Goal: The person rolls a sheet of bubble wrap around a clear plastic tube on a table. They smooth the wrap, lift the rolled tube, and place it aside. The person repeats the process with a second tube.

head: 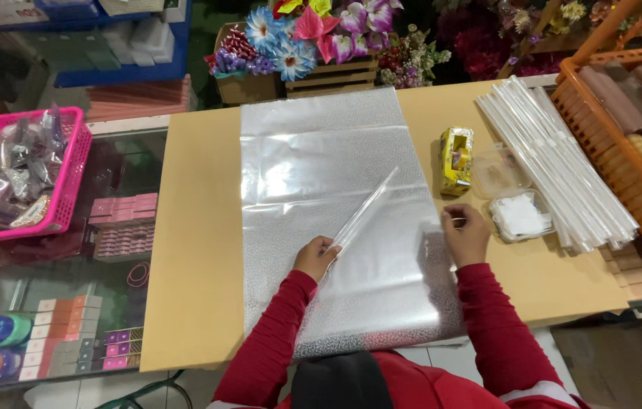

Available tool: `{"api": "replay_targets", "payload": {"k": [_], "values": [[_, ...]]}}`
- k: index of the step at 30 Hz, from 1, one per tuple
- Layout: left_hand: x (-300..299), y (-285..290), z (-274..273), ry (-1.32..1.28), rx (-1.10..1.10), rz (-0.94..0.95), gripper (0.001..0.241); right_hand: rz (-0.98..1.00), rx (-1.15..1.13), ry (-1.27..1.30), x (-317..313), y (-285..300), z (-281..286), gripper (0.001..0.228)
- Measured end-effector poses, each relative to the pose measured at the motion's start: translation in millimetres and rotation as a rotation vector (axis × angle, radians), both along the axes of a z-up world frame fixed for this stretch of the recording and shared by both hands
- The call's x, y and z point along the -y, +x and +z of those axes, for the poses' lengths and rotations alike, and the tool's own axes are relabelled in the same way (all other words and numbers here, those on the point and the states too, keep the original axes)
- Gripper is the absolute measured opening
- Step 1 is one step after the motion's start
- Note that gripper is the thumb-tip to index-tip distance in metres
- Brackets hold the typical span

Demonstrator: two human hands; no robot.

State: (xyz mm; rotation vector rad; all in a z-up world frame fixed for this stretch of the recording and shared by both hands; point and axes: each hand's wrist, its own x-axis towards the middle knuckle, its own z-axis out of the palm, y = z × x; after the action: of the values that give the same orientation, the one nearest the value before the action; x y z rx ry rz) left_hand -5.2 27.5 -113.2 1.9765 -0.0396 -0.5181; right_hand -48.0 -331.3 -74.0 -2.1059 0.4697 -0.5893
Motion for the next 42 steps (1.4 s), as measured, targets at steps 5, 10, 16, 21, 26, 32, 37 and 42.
{"api": "replay_targets", "payload": {"k": [5, 10, 16, 21, 26, 32, 37, 42], "values": [[2, -3, 22, 0.067, -0.031, -0.03, 0.035, -0.225, 0.022, -0.377, 73, -21, 8, 0.011], [2, -5, 36, 0.12, -0.033, -0.057, 0.035, -0.416, -0.362, -0.649, 156, -17, -35, 0.015], [2, -7, 38, 0.168, -0.02, -0.073, 0.036, -0.227, -0.701, -0.586, 148, -9, -7, 0.035], [2, -8, 36, 0.192, 0.007, -0.072, 0.034, -0.192, -0.753, -0.551, 95, -19, 69, 0.035], [3, -12, 47, 0.179, -0.003, -0.079, 0.032, -0.167, -0.729, -0.57, 140, -5, 27, 0.018], [9, -18, 66, 0.145, -0.103, -0.01, 0.032, -0.094, -0.604, -0.432, 141, -12, 40, 0.025], [5, -11, 52, -0.022, -0.168, 0.027, 0.028, -0.194, -0.253, -0.296, 145, -27, 38, 0.028], [3, -5, 40, -0.129, -0.124, 0.002, 0.036, -0.075, 0.238, 0.762, 125, -9, 25, 0.015]]}}
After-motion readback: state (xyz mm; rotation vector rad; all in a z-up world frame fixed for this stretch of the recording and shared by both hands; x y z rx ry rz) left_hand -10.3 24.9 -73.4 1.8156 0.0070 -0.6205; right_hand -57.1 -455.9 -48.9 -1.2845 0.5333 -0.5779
